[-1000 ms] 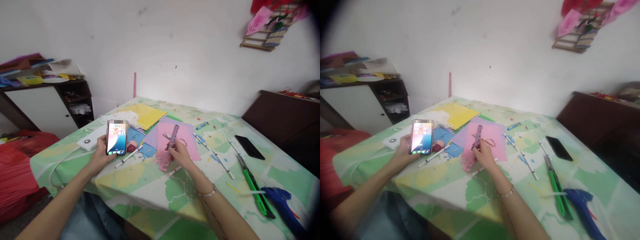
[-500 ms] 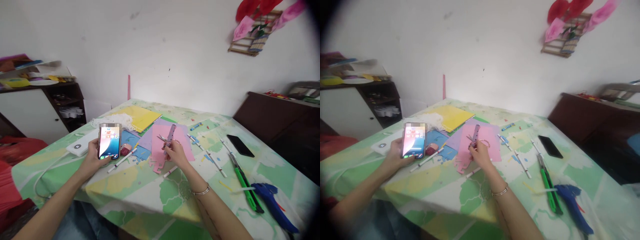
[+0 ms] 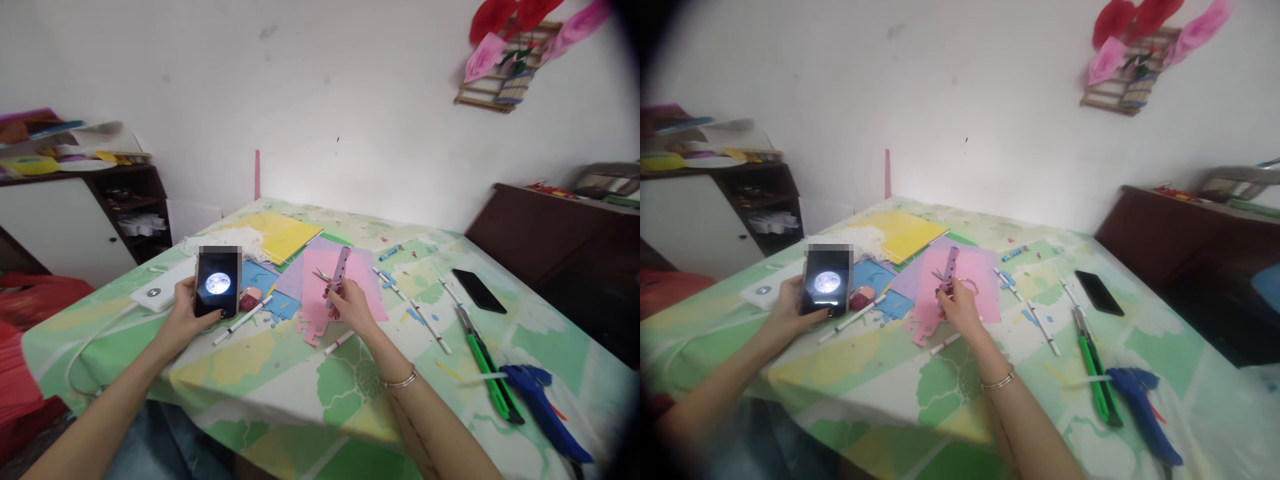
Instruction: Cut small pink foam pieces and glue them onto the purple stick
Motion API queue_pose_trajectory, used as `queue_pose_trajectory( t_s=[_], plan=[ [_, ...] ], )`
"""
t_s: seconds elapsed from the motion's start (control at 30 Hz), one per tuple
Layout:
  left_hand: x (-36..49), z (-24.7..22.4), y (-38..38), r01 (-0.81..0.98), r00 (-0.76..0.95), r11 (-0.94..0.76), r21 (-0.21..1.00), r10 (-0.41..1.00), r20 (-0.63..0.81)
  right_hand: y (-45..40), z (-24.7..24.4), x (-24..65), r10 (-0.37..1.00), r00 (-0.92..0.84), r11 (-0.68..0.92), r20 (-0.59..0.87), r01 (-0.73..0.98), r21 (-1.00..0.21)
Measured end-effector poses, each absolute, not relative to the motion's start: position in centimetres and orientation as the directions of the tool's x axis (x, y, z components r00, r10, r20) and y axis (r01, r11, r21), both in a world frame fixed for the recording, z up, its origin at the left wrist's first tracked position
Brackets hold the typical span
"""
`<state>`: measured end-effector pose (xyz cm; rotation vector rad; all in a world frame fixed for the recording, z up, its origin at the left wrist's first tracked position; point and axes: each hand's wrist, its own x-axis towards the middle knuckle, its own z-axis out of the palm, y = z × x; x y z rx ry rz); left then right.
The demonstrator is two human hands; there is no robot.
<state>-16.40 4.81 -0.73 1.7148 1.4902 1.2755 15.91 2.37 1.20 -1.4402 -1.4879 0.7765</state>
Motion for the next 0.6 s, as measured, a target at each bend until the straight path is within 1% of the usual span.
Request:
queue_pose_trajectory(
  t_s=[0.1,0.2,0.3,0.47,0.6],
  plan=[
    [-16.2,-0.4,4.8,0.383,-0.053,-0.215,0.898,0.966,0.254,2.5,1.3,16.0,0.981,0.091,0.120,0.174,0.427,-0.896],
    [-15.9,0.0,5.2,0.374,-0.123,-0.055,0.926,0.986,0.108,2.5,1.5,16.1,0.976,0.120,0.109,0.179,0.444,-0.890],
    [-15.4,0.6,5.8,0.381,-0.163,0.067,0.922,0.987,-0.005,2.6,1.7,16.2,0.971,0.139,0.110,0.192,0.455,-0.884],
    [-14.9,1.8,5.8,0.373,-0.224,0.124,0.919,0.974,-0.041,2.8,1.5,16.7,0.965,0.158,0.122,0.209,0.439,-0.890],
    [-15.5,2.7,5.5,0.235,-0.156,0.122,0.964,0.984,-0.086,3.1,1.1,17.0,0.968,0.140,0.132,0.206,0.412,-0.902]
  ],
)
